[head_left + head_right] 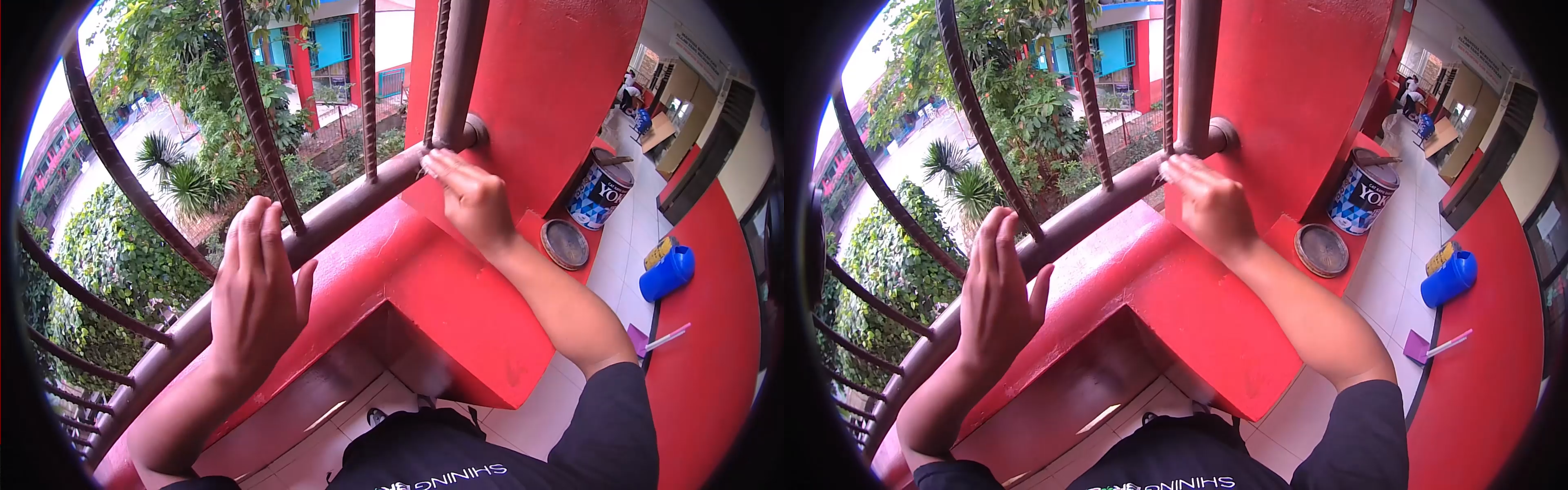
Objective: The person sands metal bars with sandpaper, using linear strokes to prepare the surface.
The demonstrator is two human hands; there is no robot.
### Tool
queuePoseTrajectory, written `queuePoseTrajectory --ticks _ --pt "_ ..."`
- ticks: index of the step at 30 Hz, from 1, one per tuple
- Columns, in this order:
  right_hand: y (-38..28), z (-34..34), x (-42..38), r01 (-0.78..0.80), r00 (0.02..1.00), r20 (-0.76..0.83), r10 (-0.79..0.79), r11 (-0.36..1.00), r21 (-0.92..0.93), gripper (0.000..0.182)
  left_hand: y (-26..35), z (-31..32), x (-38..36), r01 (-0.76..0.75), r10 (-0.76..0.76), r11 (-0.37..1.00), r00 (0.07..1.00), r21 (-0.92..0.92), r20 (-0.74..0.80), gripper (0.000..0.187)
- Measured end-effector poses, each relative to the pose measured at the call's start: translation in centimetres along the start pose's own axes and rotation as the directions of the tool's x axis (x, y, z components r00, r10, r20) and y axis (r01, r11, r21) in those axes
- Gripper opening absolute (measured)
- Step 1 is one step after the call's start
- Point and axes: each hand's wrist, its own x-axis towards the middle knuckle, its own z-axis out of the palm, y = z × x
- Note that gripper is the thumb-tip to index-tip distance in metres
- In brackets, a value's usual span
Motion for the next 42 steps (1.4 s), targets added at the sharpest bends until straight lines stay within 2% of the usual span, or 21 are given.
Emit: queuePoseTrajectory --ticks 3,5,6,8,9,10,12,13,16,21,22,24,26,28,29,30,32,36,38,40,42 --pt "-3.1 0.3 0.3 0.112 0.994 0.016 -0.112 0.994 0.015 0.040 0.1 2.7 0.6 0.030 -0.020 0.991 0.997 0.133 -0.077 0.071" --pt "-6.6 0.2 0.2 0.248 0.962 0.080 -0.263 0.956 0.153 0.041 0.4 2.9 0.6 0.141 -0.162 0.967 0.983 0.213 0.088 0.074" --pt "-5.3 0.3 0.3 0.244 0.963 0.082 -0.257 0.958 0.149 0.041 0.1 3.2 0.4 0.136 -0.157 0.969 0.983 0.208 0.090 0.074" --pt "-0.6 0.2 0.3 0.070 0.996 0.053 -0.065 0.991 -0.110 0.034 -0.4 3.9 0.1 0.033 -0.030 0.925 0.999 0.380 -0.014 0.074" --pt "1.2 0.4 0.2 -0.007 1.000 -0.010 0.006 0.997 -0.072 0.032 -0.4 3.9 0.2 0.039 -0.030 0.914 0.999 0.403 -0.028 0.072" --pt "-0.8 0.2 0.3 -0.002 1.000 0.001 0.002 0.997 -0.080 0.032 -0.4 3.9 0.3 0.044 -0.035 0.919 0.999 0.391 -0.030 0.072" --pt "-6.7 -0.3 0.5 0.267 0.955 0.112 -0.276 0.960 0.087 0.034 -0.4 4.0 0.3 0.041 -0.030 0.910 0.999 0.412 -0.032 0.072" --pt "-5.9 -0.2 0.7 0.268 0.953 0.119 -0.277 0.959 0.087 0.034 -0.4 4.0 0.2 0.039 -0.029 0.907 0.999 0.420 -0.030 0.072" --pt "-1.7 0.2 1.3 -0.020 1.000 0.014 0.021 0.999 -0.039 0.037 -0.3 3.9 0.3 0.041 -0.039 0.902 0.999 0.431 -0.012 0.072" --pt "-5.6 0.0 0.5 0.061 0.992 0.111 -0.062 0.998 0.016 0.042 -0.2 3.8 0.3 0.041 -0.038 0.901 0.999 0.432 -0.017 0.071" --pt "-3.3 -0.4 0.5 0.078 0.991 0.114 -0.062 0.987 -0.138 0.041 -0.3 3.8 0.3 0.039 -0.038 0.899 0.999 0.435 -0.012 0.071" --pt "1.3 -0.5 -0.1 -0.161 0.987 0.024 0.162 0.986 -0.031 0.039 -0.3 3.9 0.3 0.037 -0.032 0.902 0.999 0.431 -0.018 0.072" --pt "-2.8 -0.4 0.6 0.073 0.997 0.027 -0.071 0.994 -0.082 0.033 -0.2 3.8 0.4 0.038 -0.028 0.899 0.999 0.435 -0.031 0.072" --pt "-6.0 -0.6 0.2 0.349 0.930 0.076 -0.359 0.929 0.126 0.032 -0.2 3.7 0.4 0.043 -0.050 0.907 0.999 0.419 0.005 0.072" --pt "-5.2 -0.6 0.7 0.305 0.941 0.112 -0.319 0.944 0.128 0.031 -0.1 3.7 0.4 0.036 -0.045 0.907 0.999 0.420 0.012 0.072" --pt "-3.0 -0.1 1.0 0.222 0.974 0.065 -0.218 0.972 -0.071 0.032 -0.2 3.7 0.4 0.031 -0.037 0.901 0.999 0.432 0.005 0.072" --pt "-0.7 -0.2 1.8 0.113 0.993 0.034 -0.110 0.988 -0.103 0.034 -0.2 3.6 0.4 0.038 -0.038 0.898 0.999 0.439 -0.009 0.072" --pt "-7.1 -0.5 0.4 0.364 0.903 0.170 -0.395 0.913 0.186 0.032 0.2 3.6 0.3 0.086 -0.110 0.924 0.993 0.371 0.044 0.070" --pt "-3.9 -0.3 1.0 0.214 0.971 0.110 -0.212 0.977 -0.005 0.033 0.1 3.5 0.3 0.077 -0.102 0.925 0.994 0.372 0.048 0.070" --pt "-0.9 0.5 0.4 0.043 0.999 0.021 -0.042 0.998 -0.042 0.034 0.1 3.6 0.2 0.083 -0.110 0.918 0.993 0.388 0.049 0.070" --pt "-5.1 0.2 0.4 0.154 0.983 0.094 -0.155 0.988 0.016 0.036 0.1 3.7 0.3 0.086 -0.110 0.921 0.993 0.379 0.043 0.070"
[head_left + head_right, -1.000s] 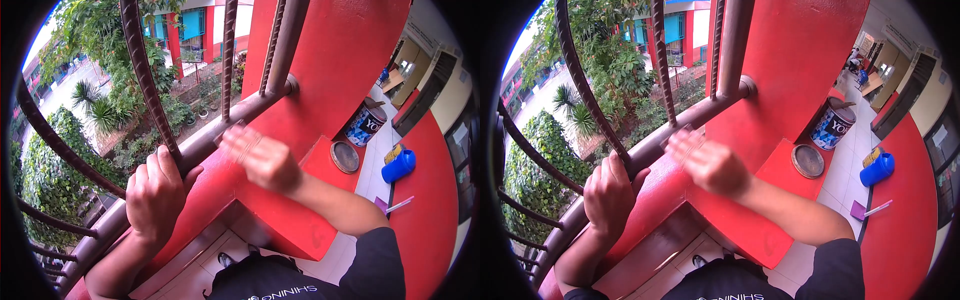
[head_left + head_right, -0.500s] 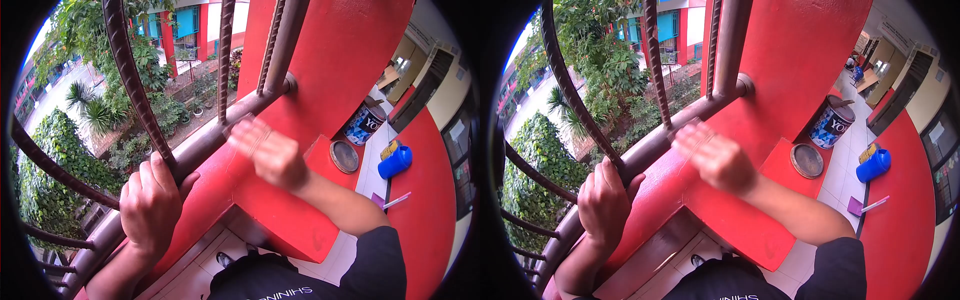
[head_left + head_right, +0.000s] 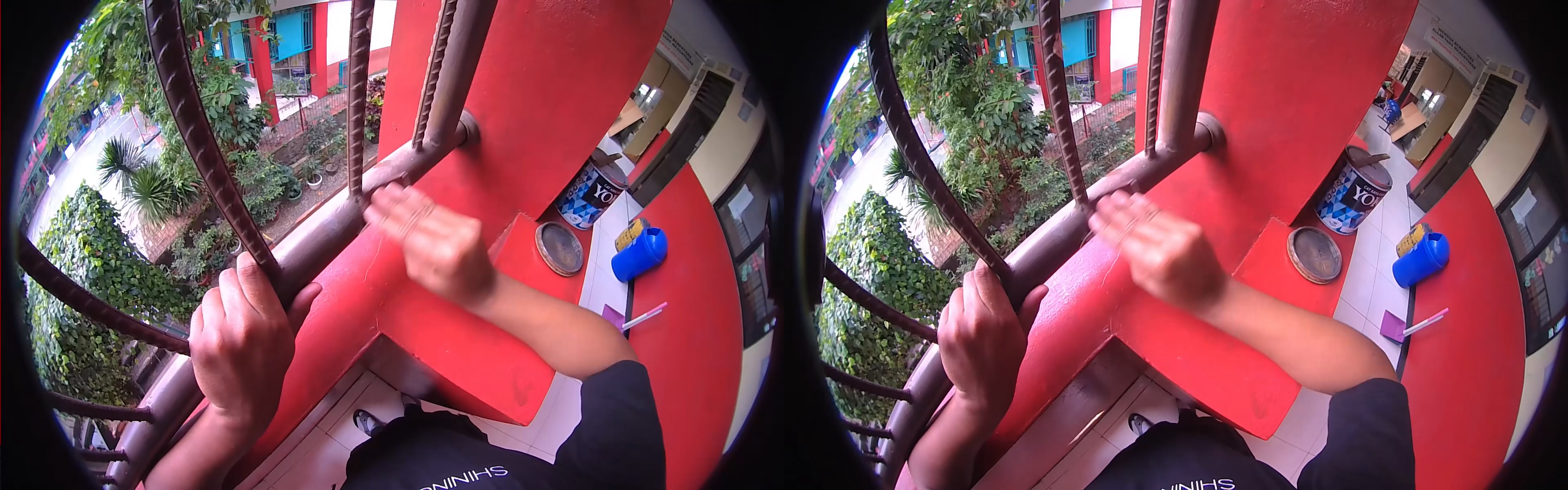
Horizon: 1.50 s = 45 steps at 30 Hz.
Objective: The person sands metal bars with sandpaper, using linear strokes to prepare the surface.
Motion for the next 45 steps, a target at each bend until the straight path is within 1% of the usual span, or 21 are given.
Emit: queuePoseTrajectory --ticks 2,6,10,12,14,16,18,20,22,24,26,28,30,32,34,36,38,40,42,44,45 --pt "-2.0 -0.2 0.2 0.077 0.995 0.047 -0.084 0.988 0.135 0.038 0.0 0.0 0.0 -0.002 0.002 1.000 1.000 -0.003 -0.006 0.070" --pt "5.1 0.0 -1.2 -0.184 0.978 -0.102 0.182 0.983 -0.010 0.035 -0.1 0.3 0.0 -0.015 0.017 0.999 0.999 0.039 -0.045 0.071" --pt "-2.1 -0.8 0.2 0.186 0.979 0.051 -0.198 0.966 0.180 0.034 -0.1 0.4 0.0 -0.023 0.031 0.996 0.996 0.084 -0.088 0.071" --pt "1.2 -0.4 0.1 0.002 0.998 -0.062 -0.001 1.000 0.015 0.037 -0.1 0.3 0.0 -0.025 0.032 0.996 0.996 0.089 -0.081 0.071" --pt "3.0 -1.1 1.7 -0.187 0.973 -0.136 0.188 0.982 0.020 0.038 0.0 0.3 -0.1 -0.018 0.025 0.996 0.997 0.088 -0.077 0.070" --pt "0.3 -0.3 0.6 -0.046 0.997 -0.063 0.047 0.999 0.017 0.039 -0.1 0.4 0.0 -0.017 0.026 0.996 0.996 0.092 -0.088 0.070" --pt "-2.1 -0.1 -0.1 0.079 0.994 0.056 -0.092 0.976 0.202 0.041 0.0 0.5 0.0 -0.012 0.020 0.996 0.996 0.092 -0.088 0.070" --pt "1.4 -0.5 -0.2 0.059 0.998 0.016 -0.060 0.997 0.050 0.039 -0.1 0.5 0.0 -0.027 0.034 0.996 0.996 0.087 -0.086 0.070" --pt "5.7 0.2 -1.6 -0.200 0.972 -0.116 0.206 0.978 0.059 0.038 -0.1 0.5 0.0 -0.020 0.027 0.996 0.997 0.087 -0.077 0.070" --pt "1.4 0.1 -1.0 -0.056 0.998 -0.027 0.057 0.998 0.036 0.038 -0.1 0.5 0.0 -0.017 0.024 0.996 0.996 0.083 -0.088 0.070" --pt "-1.9 -0.4 -0.4 0.125 0.985 0.092 -0.147 0.970 0.209 0.039 0.0 0.5 0.0 -0.017 0.025 0.996 0.995 0.083 -0.096 0.070" --pt "1.7 -0.2 -0.6 0.067 0.998 0.005 -0.068 0.994 0.090 0.040 -0.1 0.4 0.0 -0.023 0.031 0.996 0.995 0.084 -0.091 0.070" --pt "6.3 0.4 -1.6 -0.188 0.971 -0.129 0.199 0.978 0.093 0.044 0.0 0.4 0.0 -0.025 0.034 0.996 0.995 0.085 -0.096 0.069" --pt "1.8 0.3 -0.7 -0.083 0.995 -0.058 0.085 0.996 0.039 0.044 0.0 0.4 0.1 -0.015 0.025 0.996 0.994 0.089 -0.104 0.069" --pt "-2.6 -0.2 0.1 0.132 0.988 0.045 -0.145 0.965 0.226 0.043 0.0 0.6 0.0 -0.014 0.021 0.997 0.995 0.072 -0.100 0.069" --pt "-0.2 0.2 0.3 0.063 0.998 -0.027 -0.060 0.989 0.132 0.040 0.0 0.5 0.0 -0.019 0.027 0.997 0.995 0.081 -0.099 0.069" --pt "2.4 -0.8 1.6 -0.199 0.971 -0.120 0.204 0.979 0.052 0.036 -0.1 0.5 0.0 -0.020 0.029 0.996 0.994 0.092 -0.102 0.069" --pt "0.8 0.1 0.7 -0.123 0.987 -0.095 0.126 0.992 0.033 0.037 0.0 0.5 0.1 -0.014 0.025 0.995 0.994 0.100 -0.103 0.069" --pt "-3.4 -0.2 0.4 0.119 0.992 0.034 -0.125 0.984 0.135 0.038 0.1 0.7 0.1 -0.008 0.018 0.995 0.994 0.095 -0.106 0.070" --pt "-2.0 0.2 0.8 0.119 0.993 -0.007 -0.120 0.986 0.119 0.036 0.0 0.8 0.0 -0.014 0.024 0.995 0.994 0.094 -0.110 0.070" --pt "-0.2 0.4 0.5 -0.018 0.998 -0.051 0.022 0.997 0.079 0.035 0.0 0.8 0.0 -0.017 0.028 0.996 0.993 0.093 -0.116 0.070"
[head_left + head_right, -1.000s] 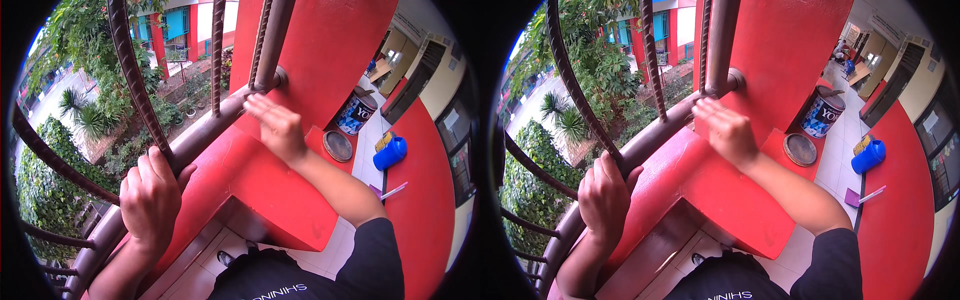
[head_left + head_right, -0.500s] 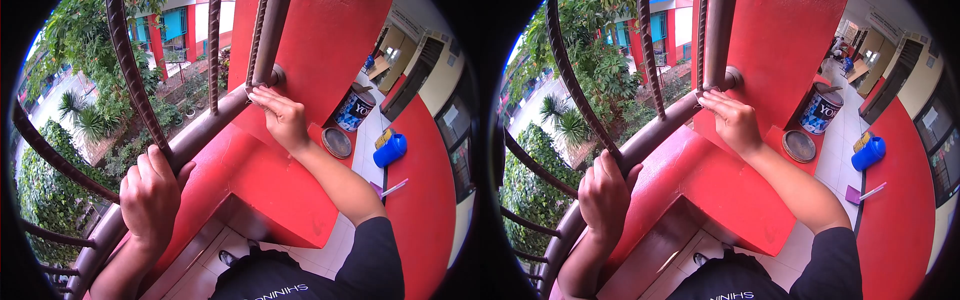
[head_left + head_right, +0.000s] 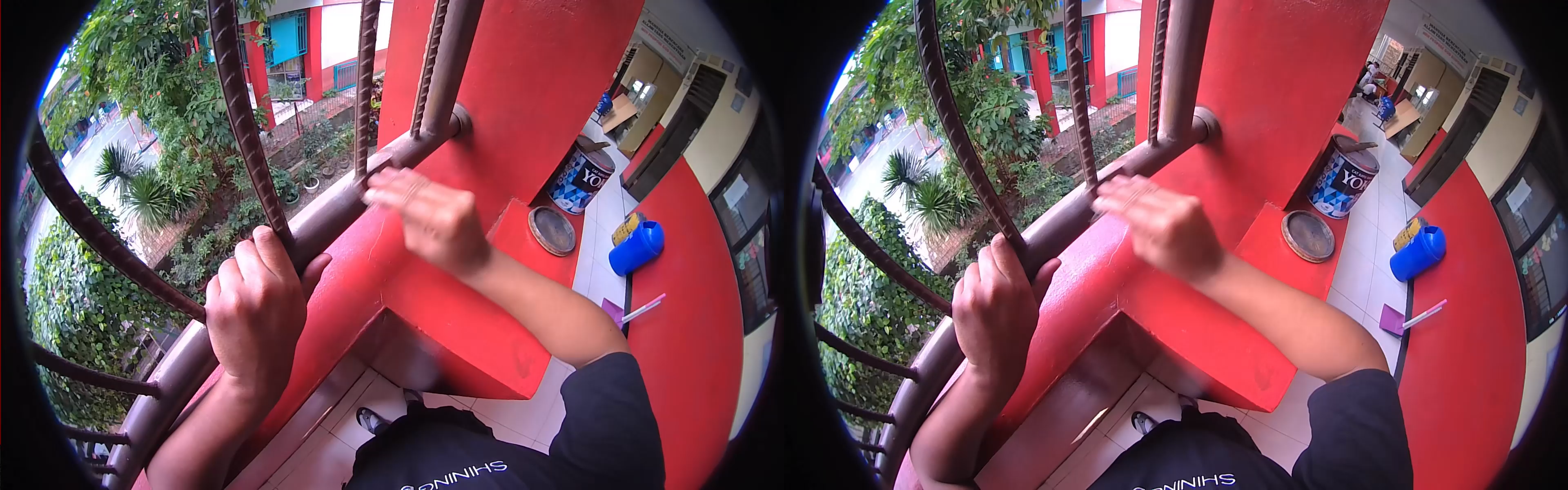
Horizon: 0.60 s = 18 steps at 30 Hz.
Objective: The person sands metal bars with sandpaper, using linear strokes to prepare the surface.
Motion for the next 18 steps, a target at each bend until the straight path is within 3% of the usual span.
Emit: queuePoseTrajectory --ticks 1,2,3,5,6,9,10,11,14,15,17,18 --pt "1.3 -0.2 -0.2 -0.132 0.990 -0.059 0.130 0.990 -0.041 0.034 0.0 -0.1 0.0 0.002 -0.002 1.000 1.000 -0.003 -0.009 0.069" --pt "1.3 -0.1 -0.8 -0.256 0.962 -0.086 0.257 0.966 0.032 0.035 0.1 -0.5 0.0 0.033 -0.028 0.997 0.997 -0.065 0.074 0.071" --pt "-0.7 -0.2 -0.4 -0.251 0.964 -0.086 0.252 0.968 0.027 0.035 0.0 -0.4 0.1 0.037 -0.032 0.997 0.997 -0.069 0.070 0.071" --pt "-5.8 -0.1 0.2 -0.064 0.996 0.072 0.056 0.991 0.116 0.038 0.0 -0.1 0.1 0.011 -0.011 1.000 1.000 -0.019 -0.008 0.067" --pt "-6.6 -0.3 0.4 -0.043 0.995 0.100 0.029 0.988 0.147 0.042 0.0 -0.2 0.1 0.010 -0.010 1.000 1.000 -0.021 -0.010 0.067" --pt "-2.0 0.0 -0.5 -0.122 0.992 -0.003 0.122 0.992 0.010 0.046 -0.1 -0.2 0.0 -0.009 0.008 1.000 1.000 -0.026 -0.018 0.067" --pt "-1.3 -0.1 -0.1 -0.281 0.956 -0.082 0.281 0.960 0.010 0.046 -0.1 -0.2 0.0 -0.008 0.007 0.999 1.000 -0.032 -0.007 0.067" --pt "-1.9 0.1 -0.3 -0.279 0.957 -0.082 0.279 0.960 0.009 0.046 -0.1 -0.3 0.1 -0.003 0.003 0.999 1.000 -0.034 0.003 0.068" --pt "-6.0 -0.1 -0.1 -0.035 0.997 0.069 0.025 0.989 0.144 0.036 0.1 -0.1 0.0 0.017 -0.017 1.000 1.000 -0.007 -0.020 0.069" --pt "-5.2 -0.1 -0.3 -0.038 0.997 0.070 0.029 0.989 0.141 0.036 0.1 -0.1 0.0 0.014 -0.014 1.000 1.000 -0.010 -0.021 0.069" --pt "-1.2 -0.1 -0.7 -0.182 0.981 -0.075 0.182 0.983 -0.005 0.033 -0.1 -0.1 0.0 0.002 -0.003 1.000 1.000 -0.013 -0.012 0.068" --pt "0.7 -0.4 -0.9 -0.312 0.938 -0.147 0.313 0.950 0.026 0.032 -0.2 -0.1 0.0 0.003 -0.003 1.000 1.000 -0.013 -0.014 0.068"
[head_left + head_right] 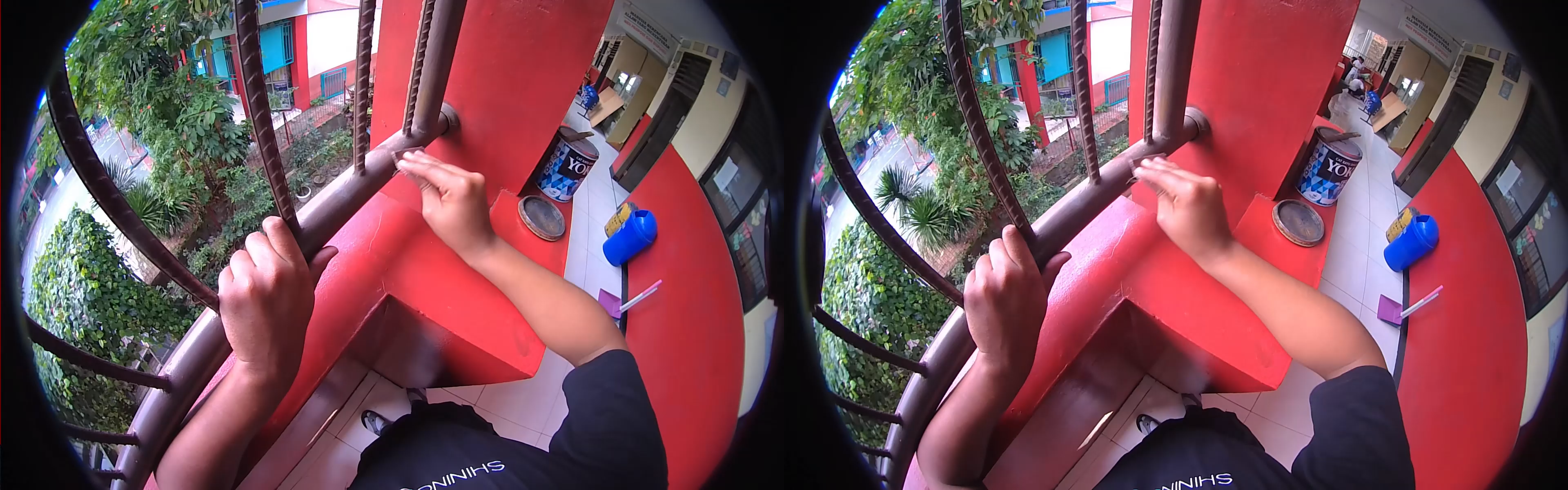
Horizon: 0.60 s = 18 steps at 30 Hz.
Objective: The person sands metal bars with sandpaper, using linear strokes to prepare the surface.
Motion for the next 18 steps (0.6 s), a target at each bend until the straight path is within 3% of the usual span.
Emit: queuePoseTrajectory --ticks 1,3,4,5,7,8,9,11,13,16,18 --pt "0.5 0.1 -0.3 0.012 1.000 0.012 -0.012 0.999 -0.035 0.033 0.0 0.0 0.0 -0.001 0.001 1.000 1.000 -0.007 0.007 0.067" --pt "-3.5 0.4 -1.1 0.209 0.968 0.143 -0.207 0.978 0.006 0.036 0.0 0.0 0.1 0.001 -0.001 1.000 1.000 -0.012 0.008 0.067" --pt "-5.2 0.3 -1.4 0.287 0.928 0.205 -0.310 0.948 0.136 0.039 0.1 0.1 0.1 0.010 -0.010 1.000 1.000 -0.007 0.001 0.066" --pt "-4.6 0.3 -1.1 0.284 0.929 0.206 -0.307 0.949 0.136 0.039 0.2 0.1 0.0 0.016 -0.016 1.000 1.000 -0.002 -0.004 0.066" --pt "-1.4 0.2 -0.1 0.170 0.982 0.085 -0.167 0.985 -0.023 0.036 0.1 -0.1 -0.1 0.001 -0.001 1.000 1.000 -0.009 0.010 0.066" --pt "0.5 -0.1 0.8 0.031 0.999 -0.010 -0.032 0.997 -0.077 0.031 0.1 -0.2 0.0 0.003 -0.003 1.000 1.000 -0.016 0.021 0.066" --pt "1.3 -0.2 0.5 -0.212 0.976 -0.031 0.215 0.974 0.074 0.027 0.1 -0.2 0.0 0.007 -0.006 1.000 1.000 -0.018 0.018 0.066" --pt "-1.4 0.7 -0.6 0.077 0.997 0.036 -0.074 0.994 -0.078 0.034 0.2 -0.2 0.0 0.015 -0.015 1.000 1.000 -0.001 0.009 0.066" --pt "-4.9 1.4 -1.3 0.116 0.993 0.018 -0.117 0.991 0.063 0.031 0.1 -0.1 0.0 0.016 -0.016 1.000 1.000 -0.008 0.015 0.066" --pt "-1.2 0.9 0.9 -0.087 0.986 -0.141 0.084 0.996 -0.015 0.025 0.2 -0.1 -0.1 0.010 -0.010 1.000 1.000 -0.013 0.017 0.065" --pt "-1.0 1.4 -0.4 -0.093 0.992 -0.086 0.089 0.995 -0.043 0.023 0.2 -0.1 0.1 0.017 -0.017 1.000 1.000 -0.009 0.013 0.065"
